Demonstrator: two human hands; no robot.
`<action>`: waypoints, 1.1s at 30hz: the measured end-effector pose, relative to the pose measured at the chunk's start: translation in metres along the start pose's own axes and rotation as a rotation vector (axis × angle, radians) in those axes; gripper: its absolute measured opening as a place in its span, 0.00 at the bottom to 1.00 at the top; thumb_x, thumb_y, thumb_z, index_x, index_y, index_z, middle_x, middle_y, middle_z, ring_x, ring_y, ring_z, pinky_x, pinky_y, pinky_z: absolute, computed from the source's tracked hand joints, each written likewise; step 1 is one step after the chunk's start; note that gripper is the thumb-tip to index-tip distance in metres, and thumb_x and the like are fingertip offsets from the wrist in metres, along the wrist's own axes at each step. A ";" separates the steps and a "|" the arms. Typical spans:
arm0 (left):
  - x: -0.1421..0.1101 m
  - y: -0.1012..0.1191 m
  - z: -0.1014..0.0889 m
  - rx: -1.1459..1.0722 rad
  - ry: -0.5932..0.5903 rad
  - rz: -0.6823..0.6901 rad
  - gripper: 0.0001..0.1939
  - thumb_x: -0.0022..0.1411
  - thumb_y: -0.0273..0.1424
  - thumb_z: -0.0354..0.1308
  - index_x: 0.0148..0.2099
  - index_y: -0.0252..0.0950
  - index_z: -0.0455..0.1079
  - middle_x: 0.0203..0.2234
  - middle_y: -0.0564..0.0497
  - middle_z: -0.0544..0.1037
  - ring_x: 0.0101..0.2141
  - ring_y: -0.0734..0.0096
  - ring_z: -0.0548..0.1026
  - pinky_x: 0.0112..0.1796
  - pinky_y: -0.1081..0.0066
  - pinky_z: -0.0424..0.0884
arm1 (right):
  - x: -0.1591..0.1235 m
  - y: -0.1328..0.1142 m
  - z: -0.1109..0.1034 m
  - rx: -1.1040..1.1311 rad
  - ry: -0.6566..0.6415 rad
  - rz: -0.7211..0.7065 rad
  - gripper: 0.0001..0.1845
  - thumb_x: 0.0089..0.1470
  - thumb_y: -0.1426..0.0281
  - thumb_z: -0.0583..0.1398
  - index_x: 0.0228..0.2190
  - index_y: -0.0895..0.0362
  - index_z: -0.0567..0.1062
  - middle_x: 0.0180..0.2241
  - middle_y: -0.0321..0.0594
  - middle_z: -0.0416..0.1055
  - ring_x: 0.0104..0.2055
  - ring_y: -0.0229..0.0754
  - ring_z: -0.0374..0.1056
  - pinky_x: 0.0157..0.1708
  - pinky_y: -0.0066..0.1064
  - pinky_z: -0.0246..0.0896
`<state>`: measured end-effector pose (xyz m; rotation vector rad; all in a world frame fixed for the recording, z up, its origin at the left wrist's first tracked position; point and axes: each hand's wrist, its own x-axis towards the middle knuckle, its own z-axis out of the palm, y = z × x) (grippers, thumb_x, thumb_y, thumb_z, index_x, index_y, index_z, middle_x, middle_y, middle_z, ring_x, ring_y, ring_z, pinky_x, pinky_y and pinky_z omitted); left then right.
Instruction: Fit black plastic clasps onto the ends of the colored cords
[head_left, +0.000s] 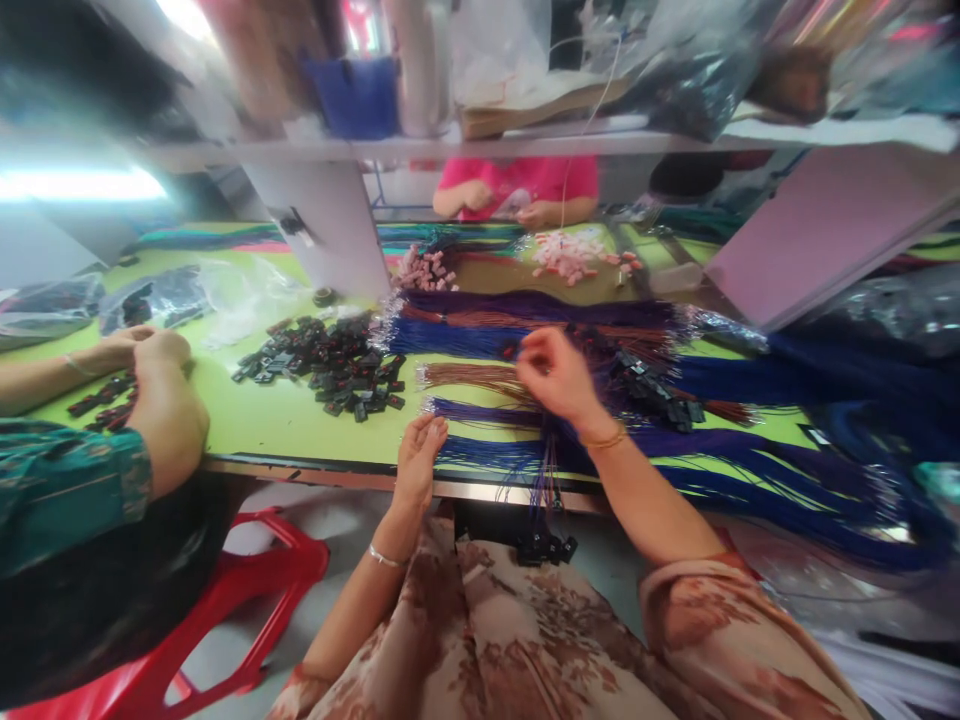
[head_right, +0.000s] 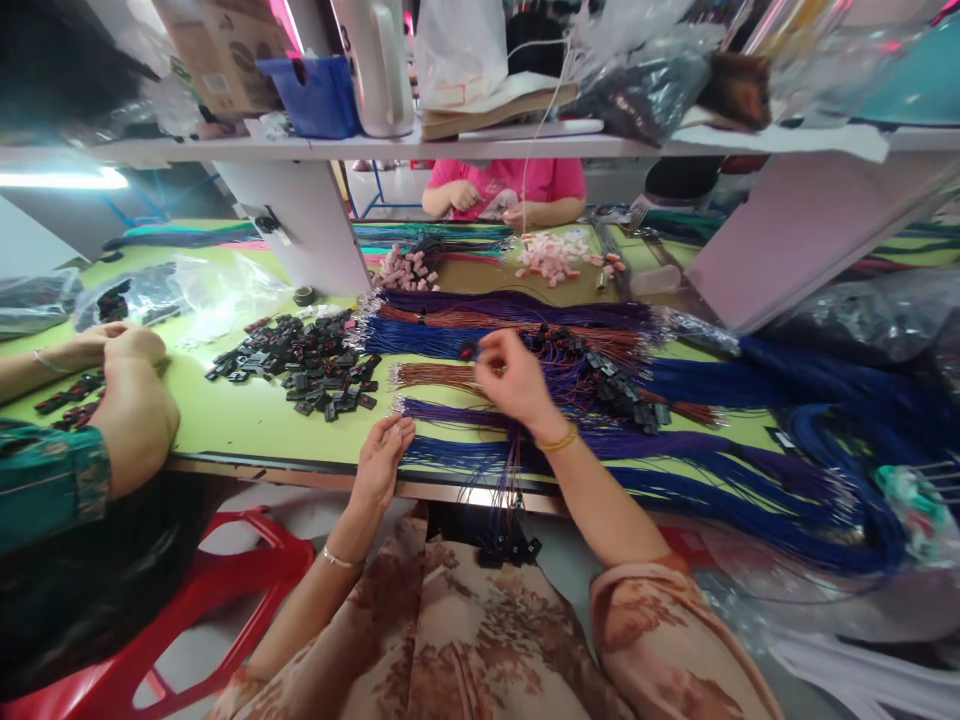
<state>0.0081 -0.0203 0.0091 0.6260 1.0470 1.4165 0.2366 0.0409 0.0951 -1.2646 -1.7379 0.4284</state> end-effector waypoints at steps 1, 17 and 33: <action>0.000 0.000 0.000 0.011 0.003 0.003 0.19 0.51 0.37 0.67 0.44 0.35 0.70 0.42 0.45 0.77 0.44 0.69 0.75 0.54 0.63 0.65 | 0.002 0.012 -0.019 -0.089 0.139 0.051 0.15 0.51 0.68 0.56 0.43 0.57 0.65 0.34 0.40 0.71 0.34 0.39 0.68 0.37 0.30 0.61; 0.002 0.034 -0.035 0.590 0.135 0.401 0.12 0.59 0.36 0.57 0.44 0.37 0.73 0.39 0.45 0.77 0.41 0.63 0.74 0.49 0.61 0.67 | -0.029 0.032 -0.082 -0.643 0.290 0.168 0.19 0.56 0.58 0.54 0.44 0.57 0.71 0.43 0.51 0.70 0.46 0.53 0.65 0.44 0.42 0.59; 0.043 0.067 -0.101 1.641 0.130 0.608 0.15 0.61 0.26 0.45 0.45 0.35 0.71 0.42 0.37 0.74 0.45 0.52 0.70 0.47 0.56 0.64 | -0.045 -0.021 0.085 -0.453 -0.764 -0.153 0.08 0.58 0.73 0.53 0.34 0.58 0.73 0.36 0.45 0.73 0.35 0.42 0.67 0.31 0.30 0.50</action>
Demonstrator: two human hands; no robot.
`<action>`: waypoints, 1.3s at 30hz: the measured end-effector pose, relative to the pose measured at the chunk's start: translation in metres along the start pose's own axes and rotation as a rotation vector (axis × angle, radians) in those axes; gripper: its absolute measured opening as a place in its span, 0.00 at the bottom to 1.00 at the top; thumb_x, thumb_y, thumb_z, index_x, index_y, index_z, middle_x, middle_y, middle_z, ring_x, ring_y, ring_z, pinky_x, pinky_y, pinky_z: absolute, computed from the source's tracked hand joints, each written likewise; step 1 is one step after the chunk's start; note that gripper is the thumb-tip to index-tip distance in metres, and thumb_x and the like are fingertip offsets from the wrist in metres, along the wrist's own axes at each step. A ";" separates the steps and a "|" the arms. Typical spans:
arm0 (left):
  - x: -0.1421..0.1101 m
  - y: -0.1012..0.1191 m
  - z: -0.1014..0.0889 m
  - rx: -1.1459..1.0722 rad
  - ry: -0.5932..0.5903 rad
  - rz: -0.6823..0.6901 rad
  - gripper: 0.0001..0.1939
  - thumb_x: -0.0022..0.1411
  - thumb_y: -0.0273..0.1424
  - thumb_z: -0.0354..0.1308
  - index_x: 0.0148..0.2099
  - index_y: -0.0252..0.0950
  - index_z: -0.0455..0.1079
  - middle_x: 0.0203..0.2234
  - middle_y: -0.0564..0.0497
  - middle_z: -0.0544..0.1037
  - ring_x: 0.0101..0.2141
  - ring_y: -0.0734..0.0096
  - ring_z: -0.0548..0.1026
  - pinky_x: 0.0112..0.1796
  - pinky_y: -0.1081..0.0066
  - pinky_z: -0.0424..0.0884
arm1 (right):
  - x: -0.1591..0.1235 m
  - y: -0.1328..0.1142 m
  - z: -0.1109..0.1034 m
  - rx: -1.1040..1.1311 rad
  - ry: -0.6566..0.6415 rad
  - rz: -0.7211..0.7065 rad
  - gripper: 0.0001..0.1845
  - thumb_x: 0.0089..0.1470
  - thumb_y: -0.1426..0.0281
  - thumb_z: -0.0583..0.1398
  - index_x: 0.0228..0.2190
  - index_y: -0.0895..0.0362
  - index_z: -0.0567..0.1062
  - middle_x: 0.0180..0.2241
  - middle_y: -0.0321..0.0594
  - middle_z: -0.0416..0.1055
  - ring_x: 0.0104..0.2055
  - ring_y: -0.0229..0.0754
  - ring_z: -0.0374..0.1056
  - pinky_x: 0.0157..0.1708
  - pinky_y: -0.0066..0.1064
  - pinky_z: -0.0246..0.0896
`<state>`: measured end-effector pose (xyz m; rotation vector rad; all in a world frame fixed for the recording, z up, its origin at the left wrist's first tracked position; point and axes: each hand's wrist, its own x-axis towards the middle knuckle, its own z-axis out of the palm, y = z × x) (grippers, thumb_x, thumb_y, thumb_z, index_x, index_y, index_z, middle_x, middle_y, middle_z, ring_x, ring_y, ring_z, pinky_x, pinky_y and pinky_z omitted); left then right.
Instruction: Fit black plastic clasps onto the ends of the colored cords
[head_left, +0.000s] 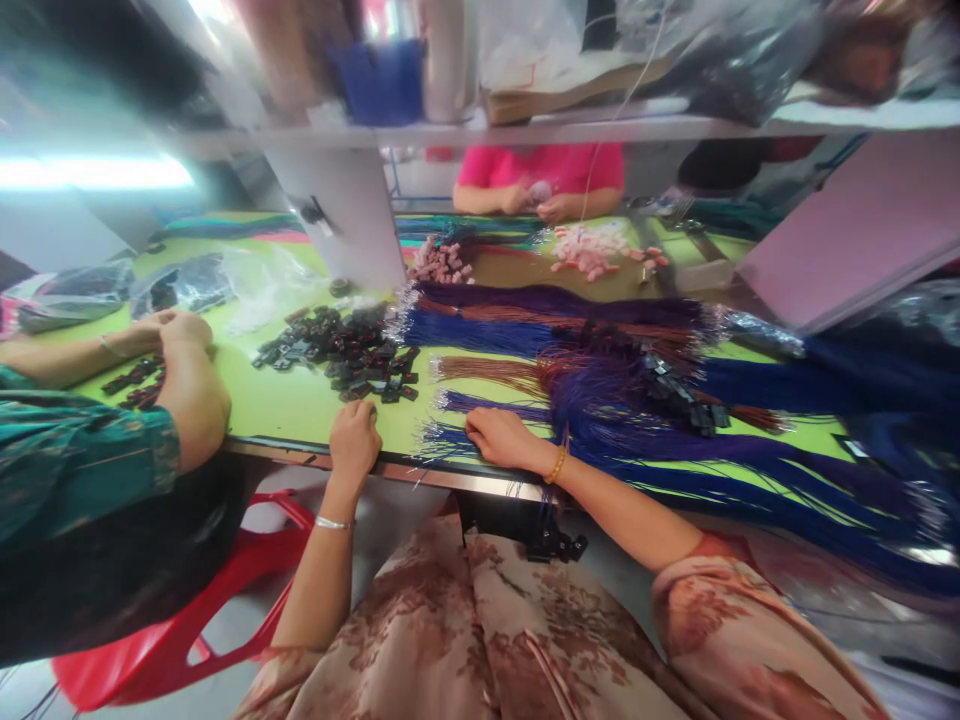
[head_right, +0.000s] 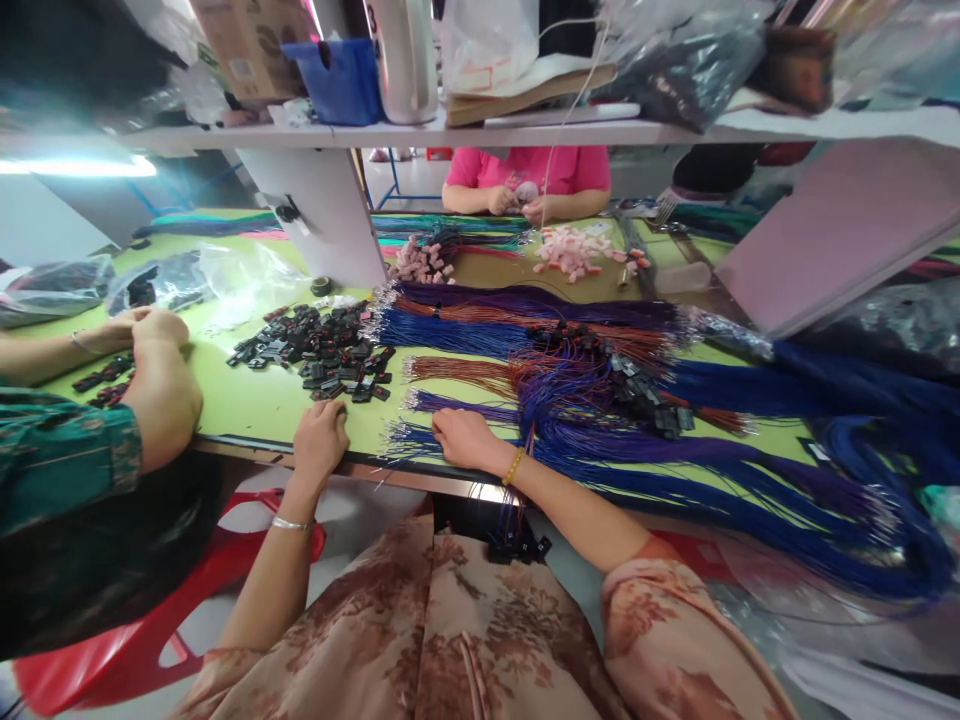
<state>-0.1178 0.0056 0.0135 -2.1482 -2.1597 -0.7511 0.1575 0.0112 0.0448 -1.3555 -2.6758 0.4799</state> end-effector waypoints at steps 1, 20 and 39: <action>0.000 0.000 -0.002 -0.029 0.028 -0.024 0.14 0.62 0.27 0.45 0.44 0.35 0.70 0.41 0.38 0.74 0.45 0.52 0.70 0.47 0.56 0.64 | -0.001 0.001 -0.001 -0.007 -0.002 -0.005 0.09 0.58 0.73 0.52 0.34 0.58 0.72 0.35 0.45 0.73 0.34 0.42 0.67 0.31 0.30 0.49; -0.026 0.060 -0.018 -1.649 -0.202 -0.622 0.18 0.51 0.29 0.65 0.47 0.35 0.74 0.34 0.49 0.76 0.32 0.77 0.73 0.35 0.76 0.72 | 0.037 -0.037 -0.013 0.848 0.149 -0.087 0.05 0.48 0.70 0.57 0.26 0.59 0.70 0.20 0.30 0.62 0.23 0.31 0.55 0.25 0.23 0.50; -0.028 0.080 -0.002 -1.880 -0.336 -0.602 0.14 0.54 0.25 0.62 0.44 0.34 0.71 0.36 0.48 0.77 0.35 0.73 0.74 0.36 0.74 0.70 | 0.020 -0.035 -0.012 0.531 0.369 -0.036 0.05 0.44 0.70 0.59 0.20 0.58 0.71 0.18 0.30 0.62 0.21 0.31 0.52 0.24 0.25 0.43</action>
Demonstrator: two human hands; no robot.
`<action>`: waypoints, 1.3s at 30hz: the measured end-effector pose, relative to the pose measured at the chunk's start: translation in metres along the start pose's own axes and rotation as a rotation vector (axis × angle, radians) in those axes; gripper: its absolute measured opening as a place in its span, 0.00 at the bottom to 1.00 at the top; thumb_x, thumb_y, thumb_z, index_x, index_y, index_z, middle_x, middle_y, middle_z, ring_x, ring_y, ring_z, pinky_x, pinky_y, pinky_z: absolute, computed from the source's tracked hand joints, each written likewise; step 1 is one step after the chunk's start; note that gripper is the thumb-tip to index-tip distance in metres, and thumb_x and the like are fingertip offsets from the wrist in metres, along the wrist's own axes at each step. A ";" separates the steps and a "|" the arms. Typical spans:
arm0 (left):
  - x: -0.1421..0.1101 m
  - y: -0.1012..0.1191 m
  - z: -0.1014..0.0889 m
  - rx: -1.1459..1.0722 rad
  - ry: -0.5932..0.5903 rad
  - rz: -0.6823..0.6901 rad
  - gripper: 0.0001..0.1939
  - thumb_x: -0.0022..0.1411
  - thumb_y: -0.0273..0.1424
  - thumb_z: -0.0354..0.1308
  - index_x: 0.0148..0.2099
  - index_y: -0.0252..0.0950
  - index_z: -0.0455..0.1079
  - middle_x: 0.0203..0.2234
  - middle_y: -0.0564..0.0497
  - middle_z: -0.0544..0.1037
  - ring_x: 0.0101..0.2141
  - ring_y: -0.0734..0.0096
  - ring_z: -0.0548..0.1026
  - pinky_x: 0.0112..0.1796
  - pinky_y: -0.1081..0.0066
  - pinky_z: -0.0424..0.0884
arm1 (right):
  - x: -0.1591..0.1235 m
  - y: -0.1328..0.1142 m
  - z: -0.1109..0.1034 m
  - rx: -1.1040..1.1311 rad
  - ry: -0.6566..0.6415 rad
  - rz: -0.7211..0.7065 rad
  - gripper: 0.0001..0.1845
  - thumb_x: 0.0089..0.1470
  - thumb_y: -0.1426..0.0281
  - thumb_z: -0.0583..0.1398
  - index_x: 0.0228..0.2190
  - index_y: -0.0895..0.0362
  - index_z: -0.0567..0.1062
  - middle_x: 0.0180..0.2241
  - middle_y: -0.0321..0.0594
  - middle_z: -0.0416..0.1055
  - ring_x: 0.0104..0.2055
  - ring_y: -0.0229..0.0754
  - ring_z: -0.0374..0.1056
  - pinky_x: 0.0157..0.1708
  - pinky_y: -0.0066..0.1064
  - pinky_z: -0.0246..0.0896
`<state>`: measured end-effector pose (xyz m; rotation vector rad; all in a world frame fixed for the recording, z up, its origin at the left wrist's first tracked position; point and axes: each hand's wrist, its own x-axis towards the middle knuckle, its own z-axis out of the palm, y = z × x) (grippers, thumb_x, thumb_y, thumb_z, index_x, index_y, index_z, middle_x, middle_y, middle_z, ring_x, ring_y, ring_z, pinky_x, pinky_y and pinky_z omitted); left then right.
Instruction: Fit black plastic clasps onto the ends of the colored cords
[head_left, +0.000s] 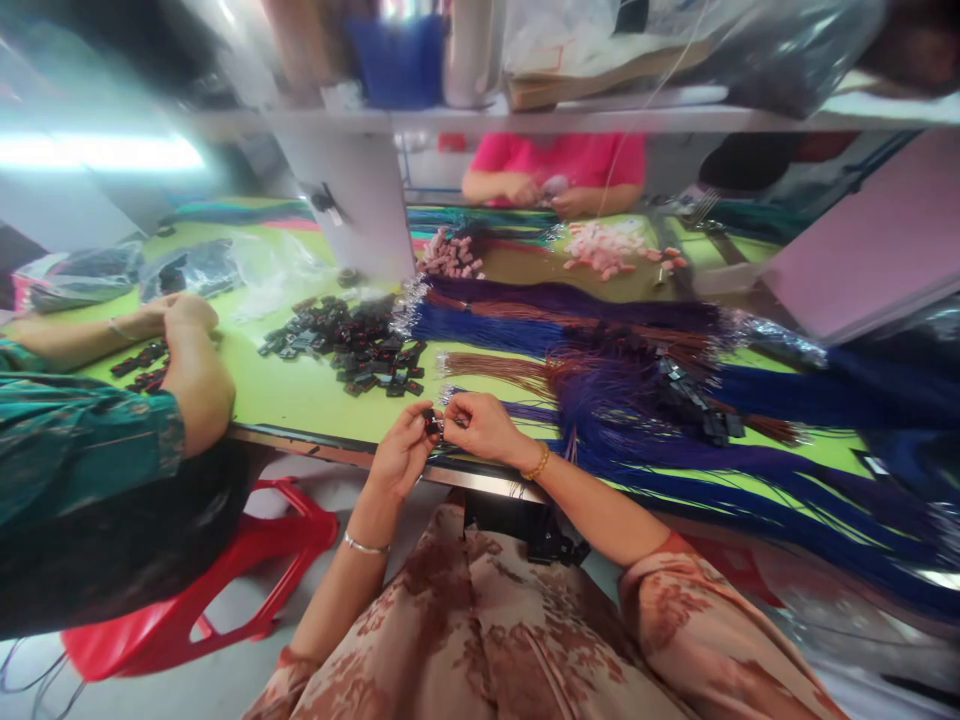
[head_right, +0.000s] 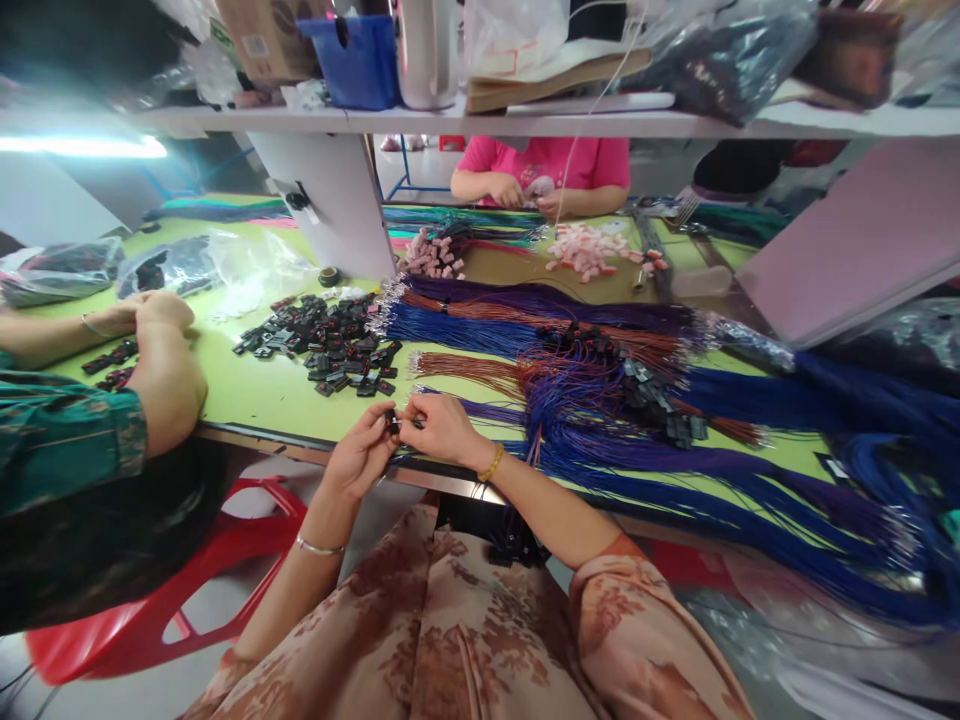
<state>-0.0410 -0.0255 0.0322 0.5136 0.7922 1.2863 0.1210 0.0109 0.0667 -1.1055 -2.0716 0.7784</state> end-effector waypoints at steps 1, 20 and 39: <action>0.000 -0.001 0.000 0.004 -0.001 0.007 0.14 0.54 0.25 0.63 0.44 0.34 0.71 0.36 0.48 0.76 0.35 0.73 0.74 0.36 0.74 0.70 | 0.000 0.000 0.001 -0.003 0.005 0.000 0.05 0.44 0.70 0.59 0.20 0.58 0.70 0.18 0.30 0.62 0.21 0.31 0.52 0.24 0.25 0.43; -0.005 -0.013 0.015 0.245 0.131 0.231 0.18 0.49 0.35 0.68 0.42 0.36 0.70 0.28 0.53 0.75 0.27 0.79 0.71 0.31 0.77 0.67 | 0.000 0.009 0.009 0.016 -0.009 -0.095 0.05 0.47 0.72 0.58 0.21 0.58 0.69 0.19 0.31 0.62 0.22 0.32 0.53 0.25 0.25 0.45; -0.011 -0.004 -0.003 0.292 0.125 0.159 0.18 0.47 0.34 0.69 0.41 0.34 0.72 0.32 0.50 0.77 0.29 0.78 0.73 0.29 0.79 0.68 | 0.027 0.048 -0.047 -0.249 -0.126 0.024 0.07 0.53 0.70 0.57 0.30 0.59 0.75 0.31 0.40 0.75 0.31 0.37 0.65 0.32 0.26 0.52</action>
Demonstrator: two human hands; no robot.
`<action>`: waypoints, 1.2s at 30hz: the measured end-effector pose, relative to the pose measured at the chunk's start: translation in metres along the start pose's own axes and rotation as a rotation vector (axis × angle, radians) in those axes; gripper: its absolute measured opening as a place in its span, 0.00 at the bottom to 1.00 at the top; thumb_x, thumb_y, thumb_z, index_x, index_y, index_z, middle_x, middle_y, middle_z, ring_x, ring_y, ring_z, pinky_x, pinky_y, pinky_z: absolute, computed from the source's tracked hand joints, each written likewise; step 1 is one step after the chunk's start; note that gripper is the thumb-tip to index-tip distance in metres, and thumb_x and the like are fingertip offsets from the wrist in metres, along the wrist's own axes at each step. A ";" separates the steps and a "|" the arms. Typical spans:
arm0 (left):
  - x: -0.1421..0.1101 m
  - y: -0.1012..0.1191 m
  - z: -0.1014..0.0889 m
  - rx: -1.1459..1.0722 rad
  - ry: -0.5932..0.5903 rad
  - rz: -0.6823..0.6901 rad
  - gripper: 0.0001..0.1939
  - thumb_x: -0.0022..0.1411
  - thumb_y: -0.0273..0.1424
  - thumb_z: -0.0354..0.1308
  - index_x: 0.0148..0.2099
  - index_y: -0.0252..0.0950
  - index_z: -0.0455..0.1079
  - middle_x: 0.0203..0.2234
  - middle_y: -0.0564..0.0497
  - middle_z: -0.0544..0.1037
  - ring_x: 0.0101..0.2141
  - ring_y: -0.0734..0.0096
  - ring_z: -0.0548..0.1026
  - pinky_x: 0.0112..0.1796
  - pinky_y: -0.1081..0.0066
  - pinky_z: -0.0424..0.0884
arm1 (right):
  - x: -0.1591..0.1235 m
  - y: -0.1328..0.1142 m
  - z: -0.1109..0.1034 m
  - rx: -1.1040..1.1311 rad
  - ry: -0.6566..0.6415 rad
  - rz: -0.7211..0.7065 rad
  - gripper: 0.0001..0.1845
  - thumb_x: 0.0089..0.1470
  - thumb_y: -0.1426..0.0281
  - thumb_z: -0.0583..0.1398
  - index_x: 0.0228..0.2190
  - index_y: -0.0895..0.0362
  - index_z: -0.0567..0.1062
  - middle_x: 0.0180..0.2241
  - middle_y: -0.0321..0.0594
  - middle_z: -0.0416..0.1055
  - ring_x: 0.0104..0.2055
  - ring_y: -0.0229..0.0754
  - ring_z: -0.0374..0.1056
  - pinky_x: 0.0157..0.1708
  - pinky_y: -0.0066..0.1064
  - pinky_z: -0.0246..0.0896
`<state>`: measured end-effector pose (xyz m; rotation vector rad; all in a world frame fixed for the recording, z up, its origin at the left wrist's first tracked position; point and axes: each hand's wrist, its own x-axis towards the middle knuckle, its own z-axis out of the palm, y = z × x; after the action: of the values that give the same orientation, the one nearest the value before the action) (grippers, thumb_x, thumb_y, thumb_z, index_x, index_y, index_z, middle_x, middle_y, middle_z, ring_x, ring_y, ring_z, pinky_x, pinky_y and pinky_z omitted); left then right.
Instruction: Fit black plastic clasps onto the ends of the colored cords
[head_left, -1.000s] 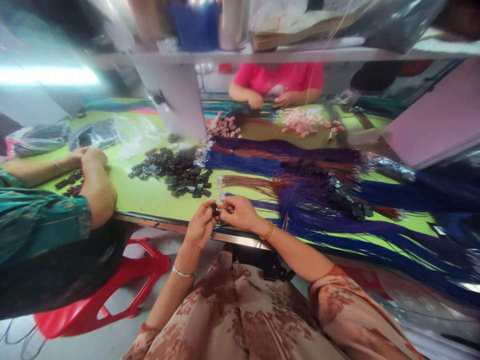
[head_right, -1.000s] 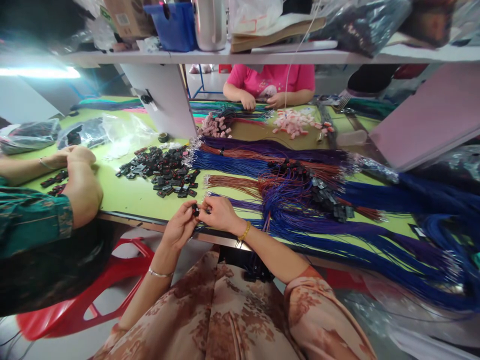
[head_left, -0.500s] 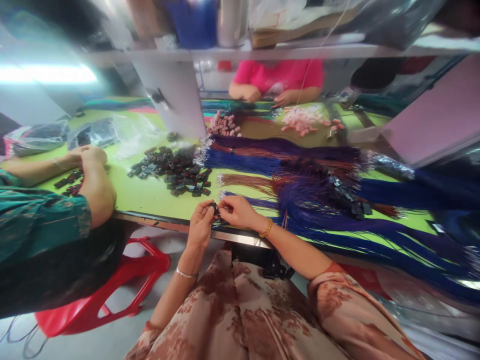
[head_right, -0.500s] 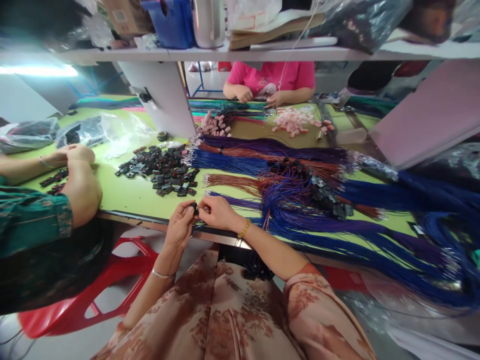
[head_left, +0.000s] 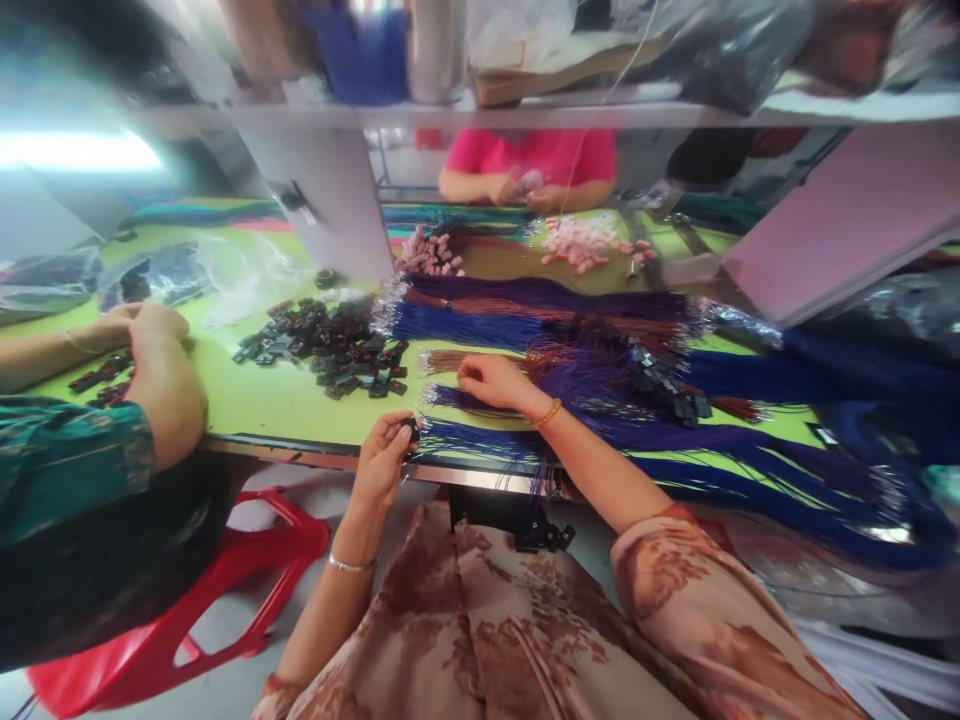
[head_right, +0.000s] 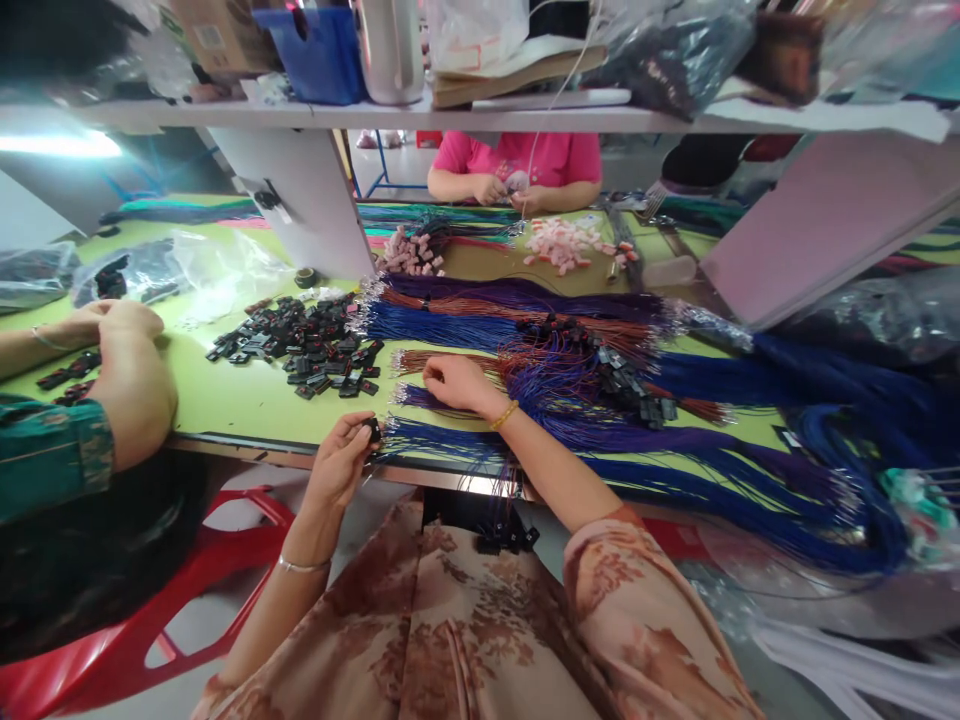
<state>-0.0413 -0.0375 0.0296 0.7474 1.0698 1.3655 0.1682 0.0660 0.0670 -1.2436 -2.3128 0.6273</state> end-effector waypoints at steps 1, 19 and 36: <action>0.001 0.000 -0.001 -0.002 -0.003 -0.007 0.18 0.47 0.33 0.69 0.41 0.34 0.72 0.31 0.50 0.77 0.29 0.78 0.73 0.28 0.80 0.68 | 0.001 0.008 -0.002 -0.089 -0.048 0.044 0.06 0.50 0.70 0.59 0.30 0.58 0.75 0.31 0.40 0.75 0.31 0.38 0.65 0.31 0.27 0.52; 0.004 -0.005 0.008 -0.015 -0.057 -0.037 0.17 0.50 0.33 0.68 0.42 0.34 0.72 0.31 0.50 0.78 0.31 0.77 0.74 0.30 0.80 0.69 | -0.017 0.022 0.005 -0.338 -0.194 0.068 0.07 0.55 0.73 0.56 0.31 0.58 0.75 0.35 0.45 0.75 0.36 0.43 0.69 0.31 0.30 0.50; 0.003 -0.011 0.023 -0.095 -0.053 -0.038 0.16 0.51 0.32 0.66 0.43 0.35 0.70 0.34 0.50 0.77 0.32 0.77 0.74 0.34 0.77 0.69 | -0.001 -0.018 0.027 0.367 0.088 -0.028 0.06 0.49 0.69 0.56 0.26 0.60 0.70 0.23 0.32 0.66 0.25 0.32 0.56 0.26 0.23 0.49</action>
<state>-0.0169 -0.0318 0.0279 0.6866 0.9661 1.3471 0.1418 0.0517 0.0556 -1.0415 -2.0235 0.9191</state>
